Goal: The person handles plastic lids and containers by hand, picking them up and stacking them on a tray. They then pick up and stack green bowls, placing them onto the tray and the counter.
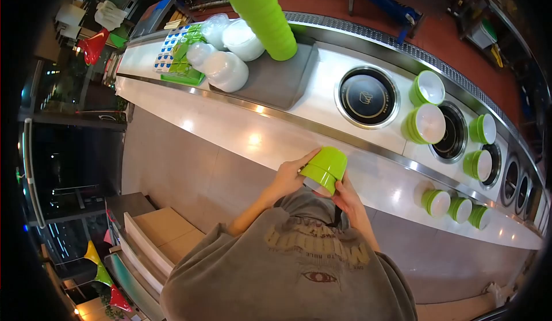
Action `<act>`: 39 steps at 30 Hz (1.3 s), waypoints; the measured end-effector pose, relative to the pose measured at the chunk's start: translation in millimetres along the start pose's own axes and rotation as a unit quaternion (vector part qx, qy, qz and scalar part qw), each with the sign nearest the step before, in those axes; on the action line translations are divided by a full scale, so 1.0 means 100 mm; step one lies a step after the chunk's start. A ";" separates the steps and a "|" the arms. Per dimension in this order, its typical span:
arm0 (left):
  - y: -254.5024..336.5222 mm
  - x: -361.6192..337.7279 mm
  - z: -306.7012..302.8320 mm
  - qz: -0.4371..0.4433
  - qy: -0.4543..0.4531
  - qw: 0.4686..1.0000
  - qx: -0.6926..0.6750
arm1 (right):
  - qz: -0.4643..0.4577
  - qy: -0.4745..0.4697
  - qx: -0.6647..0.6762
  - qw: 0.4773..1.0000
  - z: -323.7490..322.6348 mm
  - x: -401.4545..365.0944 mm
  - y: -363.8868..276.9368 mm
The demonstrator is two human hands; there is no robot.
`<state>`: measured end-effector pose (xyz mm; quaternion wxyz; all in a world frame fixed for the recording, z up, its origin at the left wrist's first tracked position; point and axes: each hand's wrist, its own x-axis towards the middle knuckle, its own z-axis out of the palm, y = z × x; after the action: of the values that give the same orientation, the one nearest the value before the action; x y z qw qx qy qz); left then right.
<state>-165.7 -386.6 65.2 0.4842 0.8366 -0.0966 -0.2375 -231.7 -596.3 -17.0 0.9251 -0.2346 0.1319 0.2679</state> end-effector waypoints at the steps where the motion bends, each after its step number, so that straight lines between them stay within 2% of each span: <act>1: 0.03 0.00 -0.11 0.014 0.011 1.000 -0.004 | 0.001 0.010 -0.006 1.000 0.11 0.09 0.00; 2: 0.00 0.02 -0.23 0.028 0.021 0.999 -0.007 | 0.000 0.020 -0.011 1.000 0.21 0.20 0.01; 5: -0.31 0.16 -0.59 0.125 0.054 0.990 -0.031 | -0.095 0.049 -0.134 0.985 0.46 0.60 0.11; 8: -0.55 0.23 -0.94 0.094 0.079 0.974 -0.188 | -0.171 0.106 -0.205 0.958 0.99 1.04 0.04; 9: -0.69 0.27 -1.04 0.086 0.101 0.972 -0.193 | -0.198 0.116 -0.267 0.936 1.15 1.21 -0.01; 12: -1.13 0.31 -1.35 0.046 0.169 0.961 -0.214 | -0.263 0.145 -0.421 0.856 1.59 1.82 -0.08; 14: -1.32 0.25 -1.57 0.011 0.159 0.965 -0.207 | -0.293 0.171 -0.491 0.802 1.82 2.23 -0.06; 17: -1.50 0.21 -1.85 -0.016 0.141 0.969 -0.201 | -0.353 0.195 -0.635 0.659 1.74 2.88 0.07; 20: -1.61 0.20 -2.07 -0.029 0.127 0.972 -0.196 | -0.397 0.195 -0.708 0.551 1.66 3.26 0.21; 23: -1.72 0.21 -2.13 -0.032 0.136 0.970 -0.197 | -0.406 0.201 -0.711 0.538 1.49 3.46 0.36; 26: -1.78 0.25 -2.12 -0.029 0.136 0.970 -0.200 | -0.406 0.226 -0.684 0.562 1.48 3.58 0.45; 30: -1.78 0.33 -2.07 -0.011 0.115 0.973 -0.199 | -0.363 0.212 -0.703 0.574 1.61 3.54 0.38; 32: -1.75 0.34 -2.09 -0.046 0.083 0.969 -0.229 | -0.341 0.185 -0.713 0.584 1.67 3.38 0.34; 35: -1.71 0.44 -2.03 -0.056 0.034 0.970 -0.236 | -0.366 0.187 -0.723 0.556 1.58 2.96 0.42; 39: -1.61 0.70 -1.77 -0.024 -0.054 0.980 -0.191 | -0.373 0.288 -0.689 0.550 1.23 2.09 0.64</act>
<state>-28.6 -196.1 -20.3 0.6233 0.7166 -0.0559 -0.3079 -81.1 -395.7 -12.9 0.4092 -0.8932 0.0674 -0.1739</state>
